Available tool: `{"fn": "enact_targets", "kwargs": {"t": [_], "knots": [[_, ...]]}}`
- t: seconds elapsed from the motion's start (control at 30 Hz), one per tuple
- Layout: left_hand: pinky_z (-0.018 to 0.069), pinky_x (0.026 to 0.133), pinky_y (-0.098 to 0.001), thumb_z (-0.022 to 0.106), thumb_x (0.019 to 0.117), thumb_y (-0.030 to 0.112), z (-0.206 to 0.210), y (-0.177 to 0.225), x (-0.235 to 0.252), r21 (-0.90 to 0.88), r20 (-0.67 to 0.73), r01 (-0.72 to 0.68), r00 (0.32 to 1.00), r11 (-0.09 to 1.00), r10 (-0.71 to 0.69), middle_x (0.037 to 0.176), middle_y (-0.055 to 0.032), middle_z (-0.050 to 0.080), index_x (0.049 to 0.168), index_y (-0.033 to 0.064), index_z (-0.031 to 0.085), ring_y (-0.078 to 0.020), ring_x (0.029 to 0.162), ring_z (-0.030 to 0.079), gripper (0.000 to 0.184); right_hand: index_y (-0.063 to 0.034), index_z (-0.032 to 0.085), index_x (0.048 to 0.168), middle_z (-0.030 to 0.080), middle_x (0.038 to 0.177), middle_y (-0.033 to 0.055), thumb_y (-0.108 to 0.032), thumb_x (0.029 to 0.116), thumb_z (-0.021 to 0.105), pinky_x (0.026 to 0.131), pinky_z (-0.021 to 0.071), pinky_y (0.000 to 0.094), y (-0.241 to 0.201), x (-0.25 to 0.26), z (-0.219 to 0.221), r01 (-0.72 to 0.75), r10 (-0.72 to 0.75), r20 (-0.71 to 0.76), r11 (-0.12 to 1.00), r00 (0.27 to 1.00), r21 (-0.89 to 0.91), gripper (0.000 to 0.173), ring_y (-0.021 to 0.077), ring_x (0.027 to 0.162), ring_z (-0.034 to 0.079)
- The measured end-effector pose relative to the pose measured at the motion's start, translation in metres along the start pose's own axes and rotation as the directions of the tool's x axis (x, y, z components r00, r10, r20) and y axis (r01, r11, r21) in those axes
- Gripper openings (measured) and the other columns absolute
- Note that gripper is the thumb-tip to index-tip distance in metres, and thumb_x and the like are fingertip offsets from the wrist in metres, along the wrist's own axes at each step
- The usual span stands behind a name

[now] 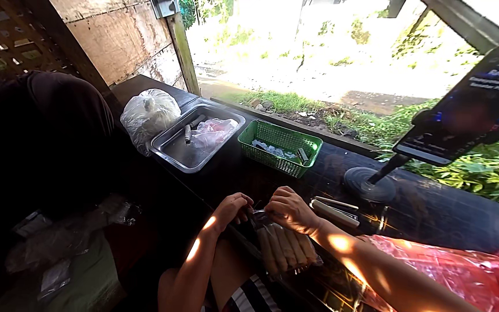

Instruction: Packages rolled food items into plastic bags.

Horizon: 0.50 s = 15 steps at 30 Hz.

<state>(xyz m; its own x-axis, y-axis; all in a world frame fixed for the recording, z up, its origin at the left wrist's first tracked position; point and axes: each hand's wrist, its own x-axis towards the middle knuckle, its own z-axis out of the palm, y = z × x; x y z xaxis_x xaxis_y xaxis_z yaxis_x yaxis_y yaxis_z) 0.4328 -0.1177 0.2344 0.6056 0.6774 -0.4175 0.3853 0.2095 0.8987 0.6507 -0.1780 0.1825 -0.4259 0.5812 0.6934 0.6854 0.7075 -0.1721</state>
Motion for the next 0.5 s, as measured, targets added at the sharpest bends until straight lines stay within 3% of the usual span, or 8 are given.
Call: {"fn": "enact_targets", "kwargs": {"t": [0.07, 0.13, 0.3, 0.5], "knots": [[0.0412, 0.051, -0.0172, 0.028, 0.1144, 0.03, 0.001, 0.003, 0.002, 0.059, 0.024, 0.067, 0.997, 0.996, -0.068, 0.087, -0.001, 0.066, 0.116, 0.0018, 0.064, -0.0026, 0.056, 0.053, 0.046, -0.0105, 0.07, 0.078, 0.066, 0.07, 0.0043, -0.016, 0.0922, 0.06, 0.088, 0.0481, 0.0365, 0.0, -0.002, 0.0, 0.049, -0.049, -0.018, 0.998, 0.999, -0.04, 0.018, 0.023, 0.078, 0.065], [0.0376, 0.048, -0.0169, 0.032, 0.1138, 0.035, 0.004, 0.008, 0.004, 0.161, 0.042, 0.106, 0.993, 0.981, -0.114, 0.079, 0.001, 0.066, 0.112, 0.0027, 0.066, -0.0014, 0.052, 0.049, 0.047, -0.0106, 0.069, 0.078, 0.065, 0.07, 0.004, -0.016, 0.0943, 0.058, 0.089, 0.0473, 0.036, 0.001, -0.004, 0.0, 0.082, -0.083, -0.022, 0.995, 0.996, -0.065, 0.02, 0.0228, 0.078, 0.064], [0.033, 0.049, -0.0189, 0.04, 0.1123, 0.033, 0.008, 0.013, 0.007, 0.337, 0.071, 0.127, 0.985, 0.933, -0.159, 0.079, -0.0007, 0.063, 0.109, 0.0012, 0.065, -0.0024, 0.052, 0.043, 0.04, -0.0096, 0.067, 0.077, 0.062, 0.069, 0.0052, -0.011, 0.0964, 0.055, 0.09, 0.0485, 0.0373, 0.003, -0.003, -0.005, 0.194, -0.19, 0.044, 0.972, 0.981, -0.13, 0.023, 0.0246, 0.079, 0.064], [0.0362, 0.052, -0.0196, 0.045, 0.111, 0.033, 0.008, 0.015, 0.007, 0.351, 0.077, 0.14, 0.981, 0.926, -0.177, 0.08, -0.0023, 0.06, 0.109, 0.0008, 0.063, -0.0039, 0.055, 0.046, 0.037, -0.0095, 0.063, 0.076, 0.059, 0.068, 0.0043, -0.005, 0.0954, 0.052, 0.09, 0.0474, 0.0365, 0.006, 0.001, -0.009, 0.327, -0.299, 0.155, 0.923, 0.942, -0.203, 0.022, 0.0235, 0.076, 0.061]]}}
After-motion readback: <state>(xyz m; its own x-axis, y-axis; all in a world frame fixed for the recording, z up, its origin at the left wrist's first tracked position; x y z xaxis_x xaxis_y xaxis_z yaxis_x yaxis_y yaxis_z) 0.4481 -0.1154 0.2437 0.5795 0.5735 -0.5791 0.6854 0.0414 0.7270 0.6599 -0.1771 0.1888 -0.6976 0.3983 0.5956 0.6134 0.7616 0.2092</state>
